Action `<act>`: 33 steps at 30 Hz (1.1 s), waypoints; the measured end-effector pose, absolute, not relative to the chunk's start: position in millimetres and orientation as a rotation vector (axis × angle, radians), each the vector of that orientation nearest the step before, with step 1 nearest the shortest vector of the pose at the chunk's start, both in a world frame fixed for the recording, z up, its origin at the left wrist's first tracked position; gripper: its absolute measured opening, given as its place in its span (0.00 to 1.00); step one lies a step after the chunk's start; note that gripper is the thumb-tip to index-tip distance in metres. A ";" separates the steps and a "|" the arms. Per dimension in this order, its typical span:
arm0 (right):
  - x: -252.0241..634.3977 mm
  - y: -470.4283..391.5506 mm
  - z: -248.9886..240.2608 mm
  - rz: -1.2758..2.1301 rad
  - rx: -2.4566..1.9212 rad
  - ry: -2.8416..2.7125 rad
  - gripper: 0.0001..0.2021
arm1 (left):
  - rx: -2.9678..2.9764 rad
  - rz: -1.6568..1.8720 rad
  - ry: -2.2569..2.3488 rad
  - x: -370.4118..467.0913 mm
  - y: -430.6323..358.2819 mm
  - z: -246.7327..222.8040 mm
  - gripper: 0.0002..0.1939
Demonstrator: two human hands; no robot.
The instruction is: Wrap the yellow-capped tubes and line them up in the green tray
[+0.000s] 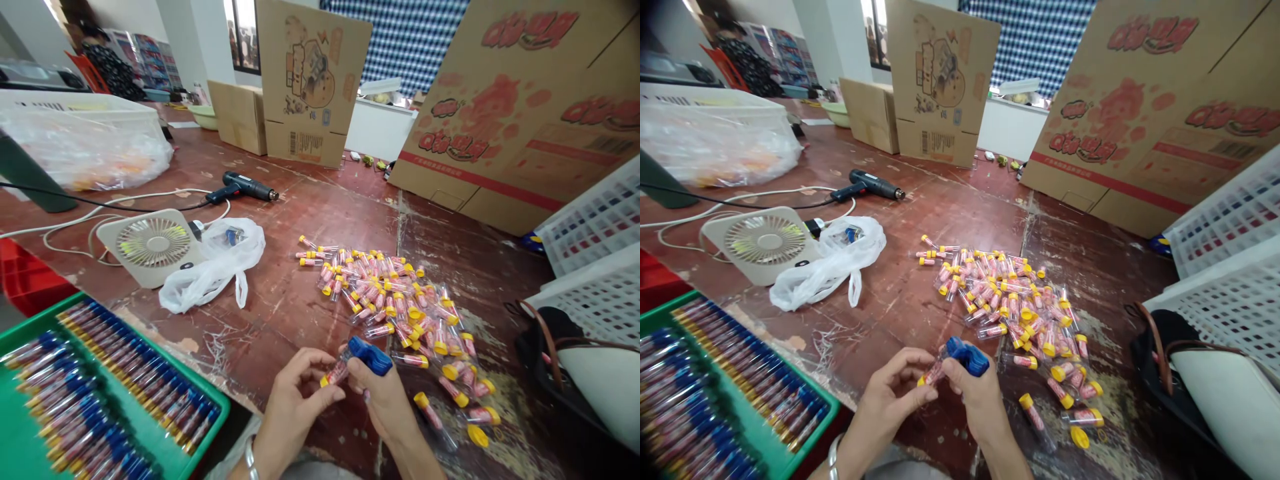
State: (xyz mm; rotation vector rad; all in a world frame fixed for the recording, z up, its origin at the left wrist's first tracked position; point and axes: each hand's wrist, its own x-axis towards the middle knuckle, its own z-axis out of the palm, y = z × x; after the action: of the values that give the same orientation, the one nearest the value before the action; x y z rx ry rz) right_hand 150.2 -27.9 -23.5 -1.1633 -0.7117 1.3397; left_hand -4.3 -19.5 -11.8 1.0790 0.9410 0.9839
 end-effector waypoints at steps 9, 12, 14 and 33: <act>135.7 -28.7 -20.1 1.406 -1.109 -0.580 0.12 | 0.857 0.915 0.842 -20.9 -18.7 -12.6 0.15; 127.7 -31.1 -24.7 1.409 -1.131 -0.603 0.13 | 0.834 0.987 0.955 -19.7 -20.9 -17.6 0.12; 123.5 -31.9 -26.7 1.409 -1.152 -0.613 0.14 | 0.806 1.028 0.988 -19.1 -22.1 -20.8 0.11; 109.0 -29.6 -28.6 1.369 -1.203 -0.708 0.12 | 0.621 1.167 1.047 -17.6 -22.6 -25.3 0.09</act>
State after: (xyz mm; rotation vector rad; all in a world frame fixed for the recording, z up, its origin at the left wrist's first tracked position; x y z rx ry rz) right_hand 109.0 -29.6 -28.6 -1.2027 -0.7077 1.3686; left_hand -17.6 -22.6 -25.3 0.6214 1.0468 1.1666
